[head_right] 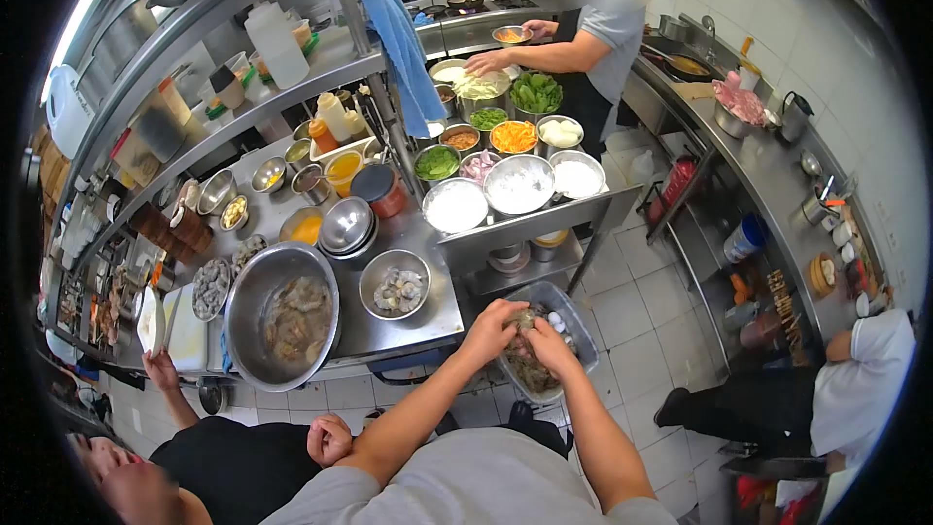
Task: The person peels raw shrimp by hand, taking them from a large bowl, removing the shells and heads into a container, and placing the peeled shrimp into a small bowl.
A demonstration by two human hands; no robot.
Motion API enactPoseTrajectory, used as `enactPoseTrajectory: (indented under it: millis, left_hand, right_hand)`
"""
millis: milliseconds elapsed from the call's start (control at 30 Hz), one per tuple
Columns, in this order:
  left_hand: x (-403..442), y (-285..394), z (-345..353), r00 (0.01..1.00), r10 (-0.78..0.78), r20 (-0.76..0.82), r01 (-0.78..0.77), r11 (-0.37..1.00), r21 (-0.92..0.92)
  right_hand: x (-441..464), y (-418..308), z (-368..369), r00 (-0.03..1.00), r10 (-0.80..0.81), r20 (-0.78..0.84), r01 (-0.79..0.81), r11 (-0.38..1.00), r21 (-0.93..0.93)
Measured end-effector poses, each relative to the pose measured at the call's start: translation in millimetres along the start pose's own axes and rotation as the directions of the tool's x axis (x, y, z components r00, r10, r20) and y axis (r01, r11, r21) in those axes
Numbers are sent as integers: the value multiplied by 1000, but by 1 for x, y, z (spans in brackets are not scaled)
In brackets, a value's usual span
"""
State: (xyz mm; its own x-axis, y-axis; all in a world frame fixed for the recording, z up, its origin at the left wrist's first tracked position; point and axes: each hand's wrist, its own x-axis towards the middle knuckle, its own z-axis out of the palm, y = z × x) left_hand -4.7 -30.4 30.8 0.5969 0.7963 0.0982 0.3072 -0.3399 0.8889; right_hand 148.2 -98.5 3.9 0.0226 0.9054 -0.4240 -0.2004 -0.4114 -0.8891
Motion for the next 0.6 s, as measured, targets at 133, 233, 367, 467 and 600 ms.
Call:
enactPoseTrajectory:
  millis: [133, 233, 367, 467, 600]
  left_hand:
    - [5, -8, 15, 937, 350, -1, -335, 898, 287]
    - [5, -9, 20, 945, 327, -19, -296, 878, 377]
    - [11, -20, 19, 955, 292, -53, -251, 890, 381]
    - [12, -35, 16, 989, 126, -71, -100, 951, 293]
    - [12, -34, 10, 989, -107, -100, 110, 994, 21]
  right_hand:
    - [11, 12, -21, 999, -25, -34, 18, 977, -211]
    - [12, 11, -23, 996, -58, -62, 21, 877, -481]
    - [12, -6, -14, 937, -348, -37, 194, 604, -773]
    - [16, -11, -5, 907, -421, -17, 232, 532, -814]
    - [23, -20, -1, 899, -434, 63, 310, 529, -790]
